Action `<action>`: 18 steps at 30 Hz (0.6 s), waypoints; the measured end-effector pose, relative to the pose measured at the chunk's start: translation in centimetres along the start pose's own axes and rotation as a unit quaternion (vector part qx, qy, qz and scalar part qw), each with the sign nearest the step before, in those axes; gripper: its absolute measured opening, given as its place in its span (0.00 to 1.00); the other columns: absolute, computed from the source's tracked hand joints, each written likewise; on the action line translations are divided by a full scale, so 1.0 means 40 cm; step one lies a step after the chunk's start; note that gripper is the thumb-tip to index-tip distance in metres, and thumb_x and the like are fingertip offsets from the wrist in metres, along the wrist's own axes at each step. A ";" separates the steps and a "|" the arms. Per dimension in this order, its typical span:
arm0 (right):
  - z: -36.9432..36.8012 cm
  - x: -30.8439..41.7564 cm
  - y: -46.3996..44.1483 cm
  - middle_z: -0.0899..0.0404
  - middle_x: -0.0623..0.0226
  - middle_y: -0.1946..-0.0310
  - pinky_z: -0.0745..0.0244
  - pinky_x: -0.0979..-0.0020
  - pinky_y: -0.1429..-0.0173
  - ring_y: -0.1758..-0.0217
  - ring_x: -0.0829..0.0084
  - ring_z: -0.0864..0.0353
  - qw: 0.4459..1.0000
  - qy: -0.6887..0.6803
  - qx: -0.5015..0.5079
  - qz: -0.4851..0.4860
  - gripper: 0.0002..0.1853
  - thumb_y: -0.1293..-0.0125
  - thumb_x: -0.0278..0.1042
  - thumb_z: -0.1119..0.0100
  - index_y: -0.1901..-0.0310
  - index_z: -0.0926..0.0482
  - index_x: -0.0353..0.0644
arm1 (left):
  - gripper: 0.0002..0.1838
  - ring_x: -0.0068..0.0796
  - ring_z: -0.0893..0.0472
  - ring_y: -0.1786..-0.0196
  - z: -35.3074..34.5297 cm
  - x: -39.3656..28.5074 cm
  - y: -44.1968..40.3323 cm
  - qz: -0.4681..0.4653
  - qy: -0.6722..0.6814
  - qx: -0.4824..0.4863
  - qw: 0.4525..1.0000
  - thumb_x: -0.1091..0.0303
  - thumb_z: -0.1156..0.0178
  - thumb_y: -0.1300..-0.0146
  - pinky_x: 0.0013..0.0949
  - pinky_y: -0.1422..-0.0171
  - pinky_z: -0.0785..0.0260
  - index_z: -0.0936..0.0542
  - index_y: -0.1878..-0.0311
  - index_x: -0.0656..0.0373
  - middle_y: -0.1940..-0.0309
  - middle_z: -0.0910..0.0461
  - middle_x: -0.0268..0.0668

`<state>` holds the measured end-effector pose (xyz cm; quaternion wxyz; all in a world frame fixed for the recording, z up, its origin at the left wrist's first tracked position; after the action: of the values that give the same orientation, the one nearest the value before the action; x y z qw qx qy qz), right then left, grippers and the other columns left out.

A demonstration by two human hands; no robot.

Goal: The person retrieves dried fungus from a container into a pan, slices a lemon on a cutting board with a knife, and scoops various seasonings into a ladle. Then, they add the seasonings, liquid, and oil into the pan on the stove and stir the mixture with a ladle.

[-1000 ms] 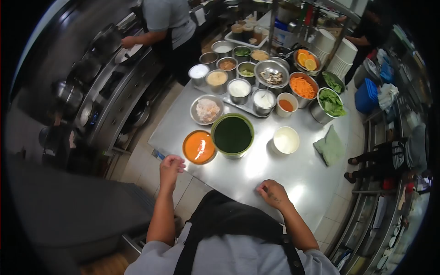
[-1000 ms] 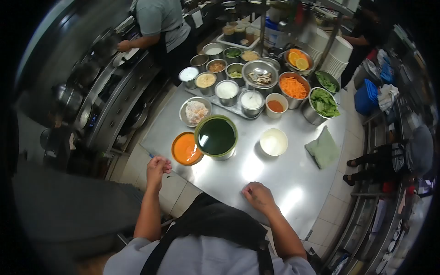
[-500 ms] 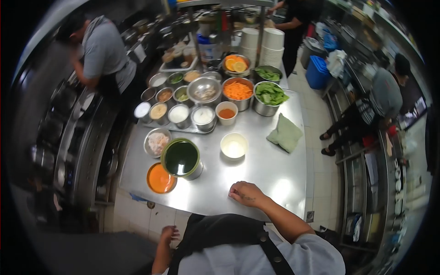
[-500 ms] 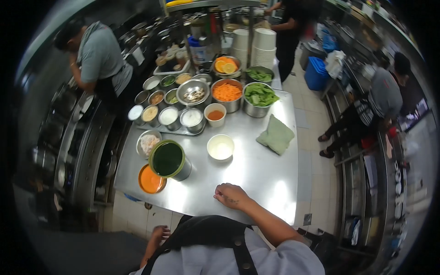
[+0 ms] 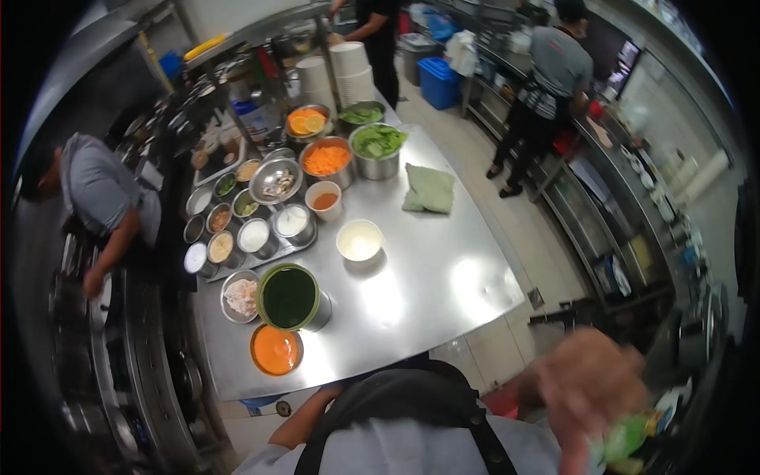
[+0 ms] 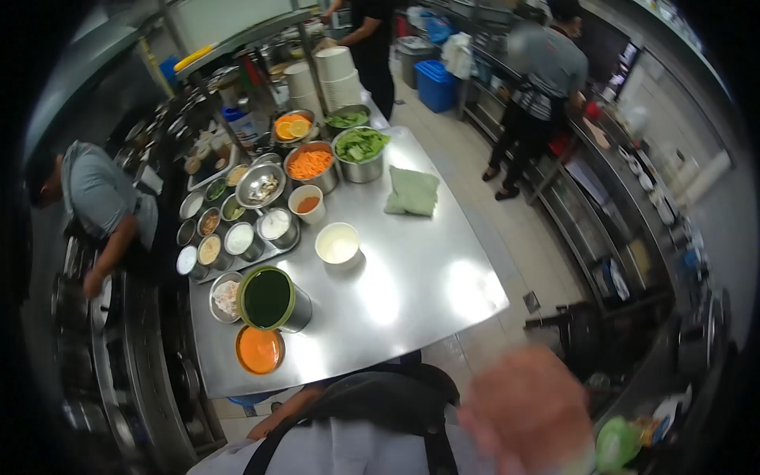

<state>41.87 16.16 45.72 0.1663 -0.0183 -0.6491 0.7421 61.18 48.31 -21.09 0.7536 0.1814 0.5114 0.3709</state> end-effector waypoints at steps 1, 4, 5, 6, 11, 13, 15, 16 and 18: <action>-0.028 0.077 -0.046 0.21 0.62 0.68 0.30 0.72 0.79 0.80 0.69 0.24 0.997 -0.006 -0.040 0.072 0.33 0.50 0.66 0.30 0.58 0.23 0.42 | 0.20 0.39 0.18 0.53 -0.011 0.008 -0.019 -0.010 -0.002 0.025 1.000 0.55 0.42 0.38 0.40 0.51 0.28 0.19 0.50 0.59 0.56 0.17 0.44; -0.172 0.209 -0.154 0.28 0.76 0.57 0.29 0.70 0.72 0.63 0.78 0.24 0.979 0.168 -0.029 0.110 0.18 0.41 0.37 0.36 0.49 0.24 0.50 | 0.20 0.40 0.19 0.51 -0.044 -0.011 -0.064 -0.039 -0.017 0.108 0.993 0.55 0.43 0.38 0.41 0.49 0.29 0.19 0.50 0.59 0.54 0.17 0.44; -0.201 0.235 -0.162 0.28 0.76 0.57 0.29 0.70 0.72 0.63 0.78 0.24 0.975 0.198 -0.026 0.101 0.18 0.41 0.37 0.36 0.49 0.24 0.50 | 0.20 0.41 0.19 0.51 -0.062 -0.020 -0.078 -0.047 -0.024 0.135 0.989 0.54 0.43 0.38 0.41 0.48 0.29 0.19 0.49 0.59 0.54 0.17 0.44; -0.225 0.251 -0.168 0.28 0.77 0.57 0.29 0.70 0.72 0.64 0.77 0.24 0.969 0.233 -0.027 0.071 0.16 0.40 0.35 0.37 0.49 0.23 0.50 | 0.21 0.41 0.19 0.50 -0.078 -0.028 -0.092 -0.054 -0.031 0.160 0.985 0.54 0.43 0.38 0.41 0.48 0.29 0.19 0.49 0.58 0.53 0.18 0.44; -0.298 0.331 -0.147 0.27 0.76 0.59 0.28 0.69 0.72 0.65 0.77 0.24 0.936 0.347 -0.057 0.010 0.15 0.39 0.32 0.40 0.49 0.24 0.50 | 0.21 0.43 0.20 0.48 -0.166 -0.089 -0.132 -0.076 -0.059 0.265 0.959 0.53 0.44 0.37 0.42 0.44 0.30 0.20 0.48 0.57 0.51 0.18 0.45; -0.297 0.354 -0.132 0.27 0.75 0.58 0.28 0.69 0.72 0.65 0.76 0.23 0.947 0.315 -0.069 0.008 0.15 0.38 0.31 0.40 0.49 0.24 0.49 | 0.23 0.46 0.21 0.46 -0.177 -0.270 -0.082 -0.199 -0.315 0.334 0.866 0.50 0.49 0.35 0.45 0.42 0.31 0.19 0.49 0.56 0.50 0.19 0.47; -0.286 0.346 -0.113 0.27 0.74 0.58 0.27 0.69 0.72 0.64 0.76 0.23 0.968 0.236 -0.085 0.018 0.15 0.38 0.31 0.41 0.49 0.25 0.49 | 0.26 0.48 0.20 0.48 -0.168 -0.461 0.002 -0.189 -0.334 0.294 0.875 0.46 0.53 0.33 0.47 0.43 0.31 0.17 0.53 0.58 0.52 0.18 0.48; -0.283 0.330 -0.105 0.27 0.73 0.58 0.27 0.68 0.71 0.64 0.74 0.23 0.973 0.206 -0.101 -0.018 0.14 0.37 0.31 0.41 0.50 0.25 0.47 | 0.27 0.50 0.19 0.52 -0.262 -0.385 -0.107 -0.239 -0.351 0.265 0.866 0.45 0.55 0.32 0.50 0.47 0.30 0.16 0.56 0.59 0.55 0.17 0.47; -0.265 0.308 -0.095 0.26 0.69 0.58 0.26 0.64 0.70 0.63 0.68 0.22 0.978 0.149 -0.113 -0.089 0.12 0.35 0.33 0.43 0.51 0.27 0.44 | 0.28 0.47 0.17 0.60 -0.246 -0.655 0.010 -0.182 -0.440 0.368 0.799 0.44 0.53 0.32 0.49 0.52 0.28 0.17 0.56 0.62 0.66 0.16 0.51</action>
<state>33.66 30.02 50.07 0.3236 -0.0889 -0.6959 0.6350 46.85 27.99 -8.20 0.8280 0.4917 0.2464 -0.1090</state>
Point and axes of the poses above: each hand's wrist, its own y-axis away from the middle knuckle, its own z-axis out of the back of the hand, x = y × z, the point moved 8 cm from there along -y, towards the middle knuckle
